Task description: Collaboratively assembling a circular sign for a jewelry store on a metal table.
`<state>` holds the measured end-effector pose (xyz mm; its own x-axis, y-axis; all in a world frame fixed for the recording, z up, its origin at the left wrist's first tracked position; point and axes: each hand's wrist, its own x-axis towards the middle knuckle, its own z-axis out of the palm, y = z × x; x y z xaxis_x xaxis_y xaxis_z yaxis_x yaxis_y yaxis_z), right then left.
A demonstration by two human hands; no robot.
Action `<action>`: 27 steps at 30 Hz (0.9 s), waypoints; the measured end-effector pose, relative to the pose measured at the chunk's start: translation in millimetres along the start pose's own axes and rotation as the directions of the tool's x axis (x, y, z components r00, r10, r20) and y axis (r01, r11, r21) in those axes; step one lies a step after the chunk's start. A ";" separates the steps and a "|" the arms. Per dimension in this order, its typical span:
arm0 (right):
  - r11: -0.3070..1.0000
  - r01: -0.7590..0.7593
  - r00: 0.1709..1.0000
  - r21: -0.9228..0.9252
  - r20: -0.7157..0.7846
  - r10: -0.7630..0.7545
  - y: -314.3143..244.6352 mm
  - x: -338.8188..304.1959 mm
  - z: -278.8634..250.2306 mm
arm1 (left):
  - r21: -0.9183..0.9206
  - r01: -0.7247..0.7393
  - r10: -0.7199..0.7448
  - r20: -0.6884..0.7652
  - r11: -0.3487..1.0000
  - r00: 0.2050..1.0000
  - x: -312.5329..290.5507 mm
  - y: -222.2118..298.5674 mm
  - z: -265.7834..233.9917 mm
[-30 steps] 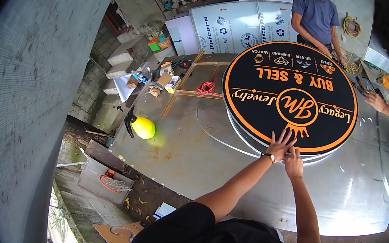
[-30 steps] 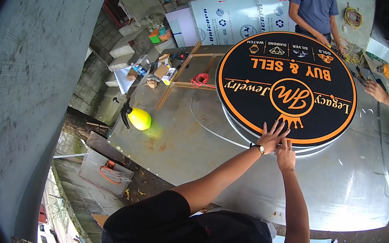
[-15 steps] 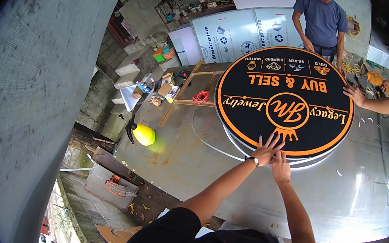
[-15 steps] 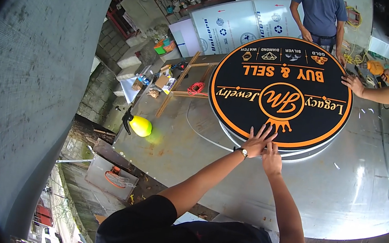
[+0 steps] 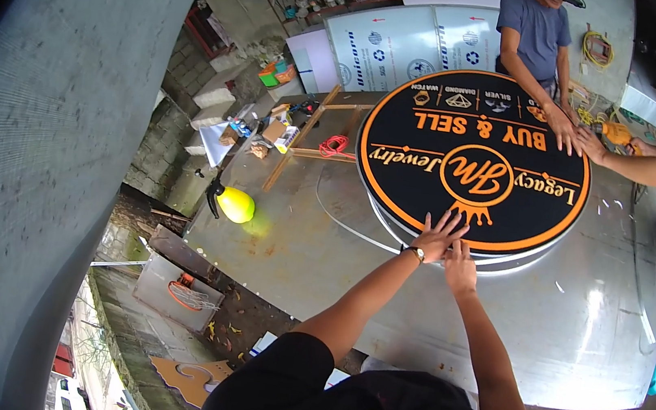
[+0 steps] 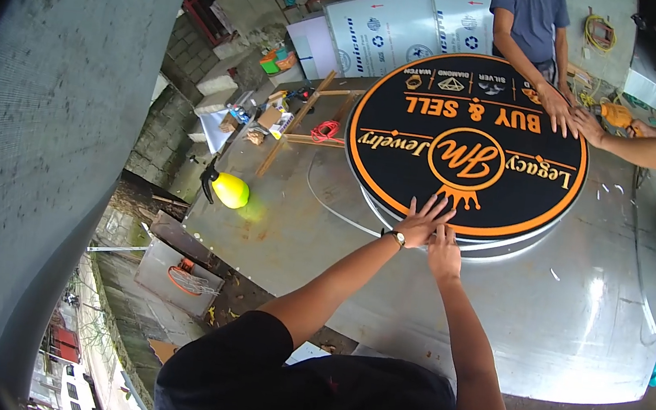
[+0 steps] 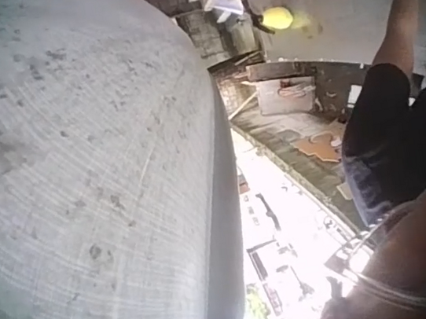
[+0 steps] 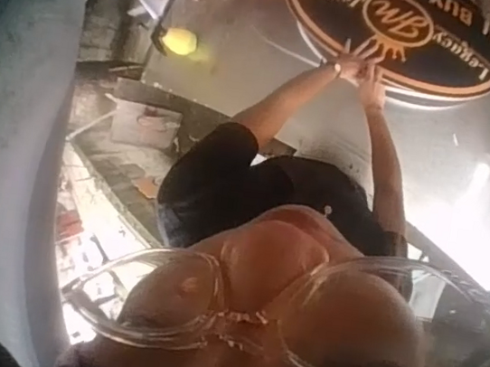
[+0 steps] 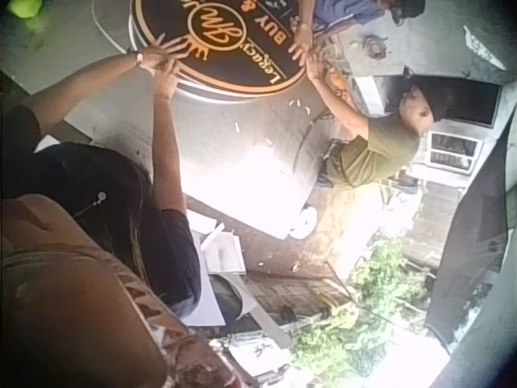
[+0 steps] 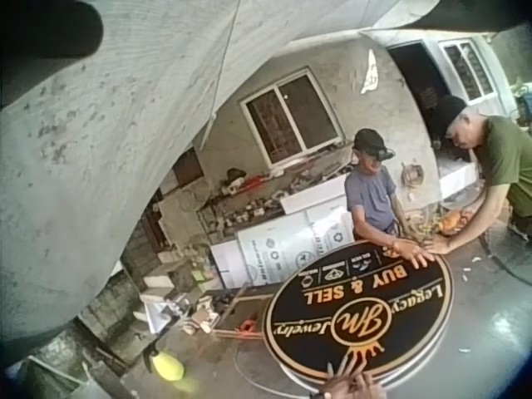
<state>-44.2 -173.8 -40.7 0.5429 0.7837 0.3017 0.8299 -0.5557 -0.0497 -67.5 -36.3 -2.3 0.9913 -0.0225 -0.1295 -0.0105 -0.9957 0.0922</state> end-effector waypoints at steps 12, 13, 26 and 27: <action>0.996 0.038 0.996 -0.082 0.082 -0.031 -2.1 8.9 -7.2 | 0.008 -0.013 0.013 -0.030 1.000 0.999 6.6 -7.9 2.7; 0.995 0.041 0.995 -0.086 0.089 -0.034 -0.8 7.7 -7.2 | 0.007 -0.011 0.011 -0.028 1.000 1.000 7.5 -6.5 3.4; 0.994 0.026 0.997 -0.106 0.069 -0.019 -3.4 2.6 -12.1 | 0.037 -0.012 0.012 0.014 0.999 1.000 6.4 -2.7 3.0; 0.994 0.028 0.997 -0.102 0.069 -0.021 -4.0 3.5 -12.4 | 0.047 -0.010 0.010 0.017 0.999 1.000 6.8 -4.7 5.5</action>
<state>-47.3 -172.3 -27.6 0.5325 0.8127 0.2366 0.8274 -0.5587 0.0568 -61.5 -32.2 -9.1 0.9888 -0.0336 -0.1452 -0.0270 -0.9985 0.0469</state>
